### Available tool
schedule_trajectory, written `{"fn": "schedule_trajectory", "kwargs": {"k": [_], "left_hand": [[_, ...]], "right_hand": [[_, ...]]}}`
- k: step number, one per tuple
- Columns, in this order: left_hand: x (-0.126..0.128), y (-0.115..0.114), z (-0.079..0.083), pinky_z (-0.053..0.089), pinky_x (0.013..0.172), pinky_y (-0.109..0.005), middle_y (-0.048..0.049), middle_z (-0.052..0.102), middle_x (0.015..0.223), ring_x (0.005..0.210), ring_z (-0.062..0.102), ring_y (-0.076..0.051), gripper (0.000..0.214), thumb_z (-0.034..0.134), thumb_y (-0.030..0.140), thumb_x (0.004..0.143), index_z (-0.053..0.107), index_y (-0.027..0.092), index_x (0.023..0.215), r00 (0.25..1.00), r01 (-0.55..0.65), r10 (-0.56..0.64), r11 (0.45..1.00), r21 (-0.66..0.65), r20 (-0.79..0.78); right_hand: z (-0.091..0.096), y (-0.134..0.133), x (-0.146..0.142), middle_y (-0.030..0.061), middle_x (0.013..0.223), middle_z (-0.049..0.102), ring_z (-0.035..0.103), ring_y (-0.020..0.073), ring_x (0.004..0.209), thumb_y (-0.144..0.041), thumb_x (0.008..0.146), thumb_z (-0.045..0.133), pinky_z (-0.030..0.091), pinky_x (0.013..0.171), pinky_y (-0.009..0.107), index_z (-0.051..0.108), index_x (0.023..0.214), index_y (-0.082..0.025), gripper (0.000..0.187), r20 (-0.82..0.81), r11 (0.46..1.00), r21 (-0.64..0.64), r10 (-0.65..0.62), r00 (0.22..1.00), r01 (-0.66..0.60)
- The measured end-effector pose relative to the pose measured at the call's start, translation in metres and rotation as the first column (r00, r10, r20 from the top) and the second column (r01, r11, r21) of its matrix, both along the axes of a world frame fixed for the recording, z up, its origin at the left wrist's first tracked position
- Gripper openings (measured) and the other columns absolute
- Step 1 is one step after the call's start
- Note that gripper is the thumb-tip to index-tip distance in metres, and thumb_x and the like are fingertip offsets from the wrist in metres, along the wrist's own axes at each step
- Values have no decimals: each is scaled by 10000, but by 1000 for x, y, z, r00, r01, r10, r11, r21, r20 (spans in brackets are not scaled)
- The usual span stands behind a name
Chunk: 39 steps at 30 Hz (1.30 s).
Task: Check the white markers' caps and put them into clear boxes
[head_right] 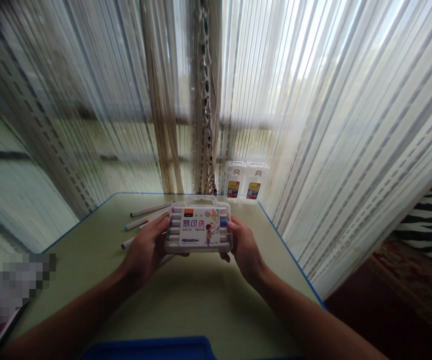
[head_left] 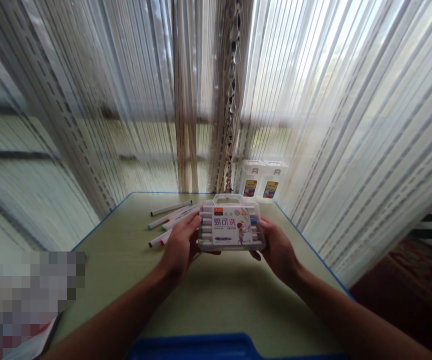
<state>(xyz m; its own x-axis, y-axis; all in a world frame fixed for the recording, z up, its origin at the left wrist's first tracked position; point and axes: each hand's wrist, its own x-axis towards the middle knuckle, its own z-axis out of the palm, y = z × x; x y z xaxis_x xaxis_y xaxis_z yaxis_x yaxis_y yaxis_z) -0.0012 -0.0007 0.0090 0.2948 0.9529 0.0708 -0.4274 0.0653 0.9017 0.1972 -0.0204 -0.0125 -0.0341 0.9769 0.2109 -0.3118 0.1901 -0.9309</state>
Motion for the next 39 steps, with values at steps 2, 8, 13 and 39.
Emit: {"fn": "schedule_trajectory", "kwargs": {"k": [2,8,13,39], "left_hand": [[0,1,0,628,558,-332,-171,736,1062,833,735,-256,359,478,255,956,586,96,1259,1000,0,0,1000,-15,-10],[-1,1,0,624,552,-327,-173,739,1041,831,734,-260,345,471,261,961,603,101,1236,1000,-3,2,999,-32,-22],[-1,2,-2,622,570,-317,-145,736,1043,817,728,-239,332,511,248,938,617,135,1232,1000,8,-8,1000,5,-14],[-1,5,-14,503,516,-206,-5,626,751,607,594,-127,373,556,550,890,593,181,922,929,-70,128,982,175,-348]], "right_hand": [[1,0,0,7,665,581,468,129,475,-386,882,479,360,353,209,565,994,-157,269,1,1000,-12,-7,1000,7],[2,1,-1,7,663,588,467,125,465,-386,857,491,359,341,206,559,999,-152,282,-5,999,-34,-10,1000,10],[0,2,1,7,684,607,484,121,461,-396,859,496,373,345,205,555,1032,-161,297,24,999,-28,-24,999,25],[0,0,2,36,638,665,601,165,469,-596,917,471,480,409,266,685,891,-121,522,260,985,-58,-145,955,165]]}}
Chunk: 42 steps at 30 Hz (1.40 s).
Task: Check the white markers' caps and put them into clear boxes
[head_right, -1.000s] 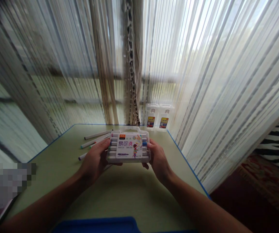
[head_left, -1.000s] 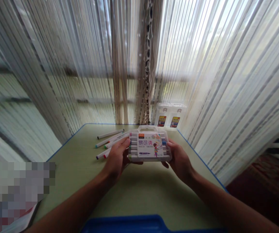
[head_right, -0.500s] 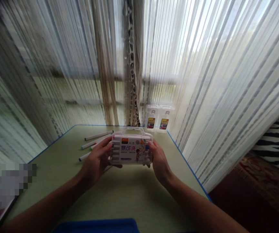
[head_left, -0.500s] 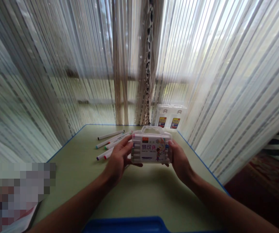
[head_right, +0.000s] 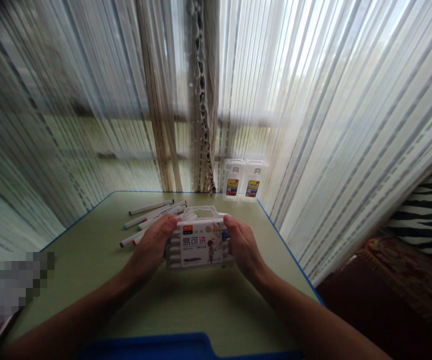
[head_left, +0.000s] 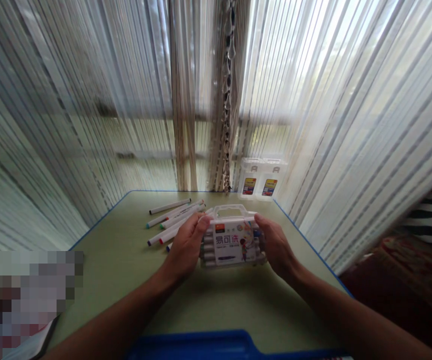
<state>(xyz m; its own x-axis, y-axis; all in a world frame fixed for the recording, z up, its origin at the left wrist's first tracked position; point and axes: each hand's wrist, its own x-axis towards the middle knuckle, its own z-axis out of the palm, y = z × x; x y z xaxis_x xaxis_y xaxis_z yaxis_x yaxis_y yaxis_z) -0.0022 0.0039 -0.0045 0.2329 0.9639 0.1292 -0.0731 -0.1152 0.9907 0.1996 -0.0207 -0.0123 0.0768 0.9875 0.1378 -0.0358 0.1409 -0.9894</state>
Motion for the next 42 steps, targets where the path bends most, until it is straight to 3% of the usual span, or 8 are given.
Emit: {"fn": "schedule_trajectory", "kwargs": {"k": [4,9,12,17,26,29,35,42], "left_hand": [[3,0,0,587,638,-300,-61,714,942,752,701,-188,412,638,392,867,527,202,1214,984,44,-19,989,-142,175],[1,-3,8,630,669,-367,-116,636,1279,940,716,-250,633,665,202,815,421,278,1394,940,165,-101,970,-176,325],[-3,-5,15,639,720,-394,-119,567,1384,1018,701,-274,696,646,134,801,399,306,1428,920,217,-144,962,-168,366],[-10,-6,25,621,824,-437,-132,498,1461,1131,650,-327,732,641,85,748,436,275,1425,892,277,-204,952,-131,404],[-16,-2,22,603,848,-486,-108,545,1391,1083,651,-311,896,609,29,604,410,300,1434,881,261,-201,962,-86,428],[-13,-4,22,598,843,-477,-103,563,1367,1089,646,-301,822,628,73,665,408,293,1426,909,202,-159,977,-74,385],[-6,-3,17,563,882,-402,-91,683,1178,1085,650,-277,409,695,261,825,564,195,1207,958,95,-90,996,-4,271],[-6,0,13,576,809,-318,-76,709,1124,996,681,-234,266,702,312,849,619,189,1071,971,116,-129,990,74,202]], "right_hand": [[2,0,-1,-9,497,575,477,136,305,-544,922,445,369,256,237,660,951,-102,493,-52,994,-101,-37,998,32],[5,2,2,-12,606,612,508,113,388,-405,902,531,377,312,207,629,1114,-108,378,-129,999,42,-27,991,33],[8,0,2,17,789,681,540,116,474,-343,873,570,415,376,221,520,1346,-170,506,-194,996,93,19,981,-1],[13,-4,4,60,1038,687,569,139,617,-227,751,621,457,479,253,379,1484,-239,772,-291,986,143,124,949,-85],[8,0,9,78,1157,641,579,164,753,-197,717,684,458,552,263,333,1499,-263,860,-164,948,241,249,954,-206],[5,2,8,81,1111,653,604,178,795,-218,748,718,448,524,239,346,1461,-251,805,-61,957,211,217,974,-200],[3,2,5,29,927,666,619,146,725,-296,834,733,455,535,224,538,1190,-225,412,118,956,191,200,973,-220],[1,3,5,30,916,659,614,160,736,-370,883,686,486,528,237,553,1178,-222,355,155,961,199,162,975,-191]]}}
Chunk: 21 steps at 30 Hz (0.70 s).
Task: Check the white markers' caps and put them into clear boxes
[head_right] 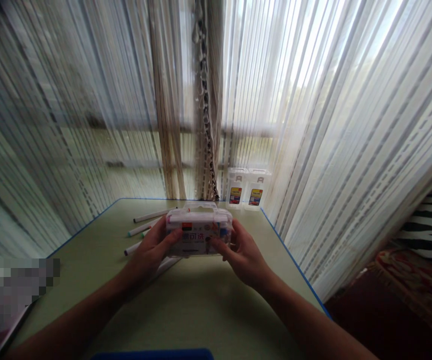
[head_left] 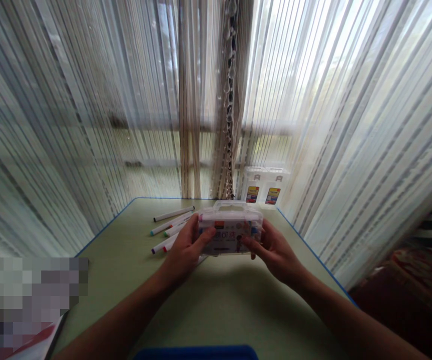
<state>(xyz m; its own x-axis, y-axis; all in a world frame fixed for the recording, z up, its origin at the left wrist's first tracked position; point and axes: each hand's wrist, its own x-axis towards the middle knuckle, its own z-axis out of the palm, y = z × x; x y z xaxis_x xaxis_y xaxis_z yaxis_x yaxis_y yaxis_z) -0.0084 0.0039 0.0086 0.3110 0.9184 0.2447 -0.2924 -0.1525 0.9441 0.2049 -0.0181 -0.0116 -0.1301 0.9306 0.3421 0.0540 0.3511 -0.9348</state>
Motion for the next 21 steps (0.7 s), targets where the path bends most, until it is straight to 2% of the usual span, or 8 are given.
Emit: {"fn": "schedule_trajectory", "kwargs": {"k": [3,5,14,21], "left_hand": [[-1,1,-2,590,585,-296,-89,703,1099,848,703,-234,327,684,397,855,595,198,1099,999,21,-22,1000,-15,-36],[-1,1,-3,584,533,-292,-92,702,1080,796,701,-226,365,660,441,867,583,201,1131,998,35,-36,999,-13,-43],[0,4,-9,583,572,-279,-102,703,1091,875,694,-236,384,635,410,868,591,198,1185,998,28,-25,998,-56,52],[0,3,-4,607,650,-334,-100,720,1054,883,701,-238,360,556,354,882,605,195,1201,994,67,-54,989,-134,96]], "right_hand": [[0,1,1,33,889,655,589,155,687,-412,925,615,497,514,250,567,1151,-208,308,-30,1000,24,6,1000,-6],[1,2,0,35,873,655,577,151,654,-437,939,581,499,500,253,575,1134,-199,308,-62,1000,20,8,998,-7],[6,-1,-2,40,847,663,575,156,622,-480,893,627,505,488,258,621,1098,-196,351,-97,1000,-1,-3,995,3],[6,-1,-1,49,880,670,582,159,642,-464,901,617,510,495,259,618,1096,-190,336,-90,1000,-26,-14,996,12]]}}
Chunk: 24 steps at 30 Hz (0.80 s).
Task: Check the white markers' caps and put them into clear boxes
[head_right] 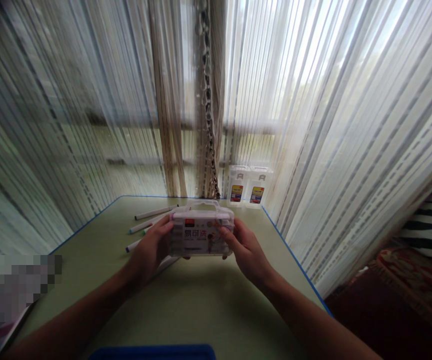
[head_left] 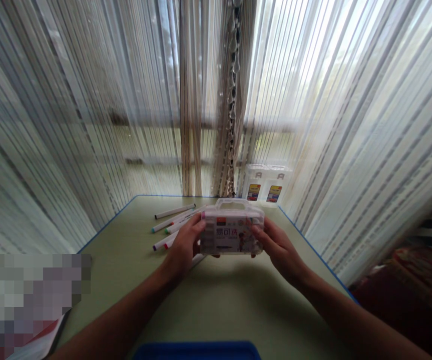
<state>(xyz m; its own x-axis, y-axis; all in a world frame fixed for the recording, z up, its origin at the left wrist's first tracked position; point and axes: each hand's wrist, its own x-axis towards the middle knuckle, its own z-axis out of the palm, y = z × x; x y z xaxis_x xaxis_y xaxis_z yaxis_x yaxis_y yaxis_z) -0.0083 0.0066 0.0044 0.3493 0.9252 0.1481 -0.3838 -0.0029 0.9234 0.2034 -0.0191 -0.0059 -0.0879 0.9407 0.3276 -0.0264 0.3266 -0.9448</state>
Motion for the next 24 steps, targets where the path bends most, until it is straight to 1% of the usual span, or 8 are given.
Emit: {"fn": "schedule_trajectory", "kwargs": {"k": [4,8,11,15,20,24], "left_hand": [[-2,2,-1,616,650,-355,-109,727,1026,866,711,-246,393,558,301,853,605,183,1226,1000,17,-16,999,-37,11],[-3,3,0,622,640,-357,-121,727,1044,867,717,-249,415,539,245,851,598,167,1254,1000,-12,11,997,-72,-12],[-2,1,2,625,631,-347,-122,731,1048,864,721,-246,417,536,224,852,603,164,1259,999,-47,44,995,-85,-28],[-1,1,4,624,592,-330,-130,720,1103,873,722,-248,416,540,219,858,606,161,1264,993,-91,85,993,-70,-77],[-2,6,3,619,543,-339,-134,712,1116,826,720,-244,431,509,209,873,593,144,1291,982,-111,105,993,-28,-157],[-3,9,3,601,529,-288,-130,688,1178,865,710,-233,420,525,203,875,603,144,1284,968,-139,139,990,14,-209]], "right_hand": [[-4,3,2,52,863,675,585,156,612,-444,911,601,507,493,268,616,1094,-174,327,-77,997,-70,13,997,-19],[-5,4,3,70,880,691,608,155,605,-390,912,588,495,493,262,620,1109,-145,316,-158,989,-141,21,987,-44],[-3,4,3,79,859,702,632,167,608,-344,890,569,487,497,264,628,1102,-130,306,-221,982,-170,44,974,-83],[-1,4,4,78,806,708,642,178,581,-320,850,546,483,493,270,623,1100,-118,330,-278,974,-190,65,958,-121],[-1,5,5,83,806,715,647,180,581,-299,798,562,486,488,268,618,1087,-112,349,-295,975,-186,60,954,-119],[-2,5,5,81,849,722,645,167,586,-270,785,584,496,482,256,619,1093,-113,348,-279,981,-169,48,959,-98]]}}
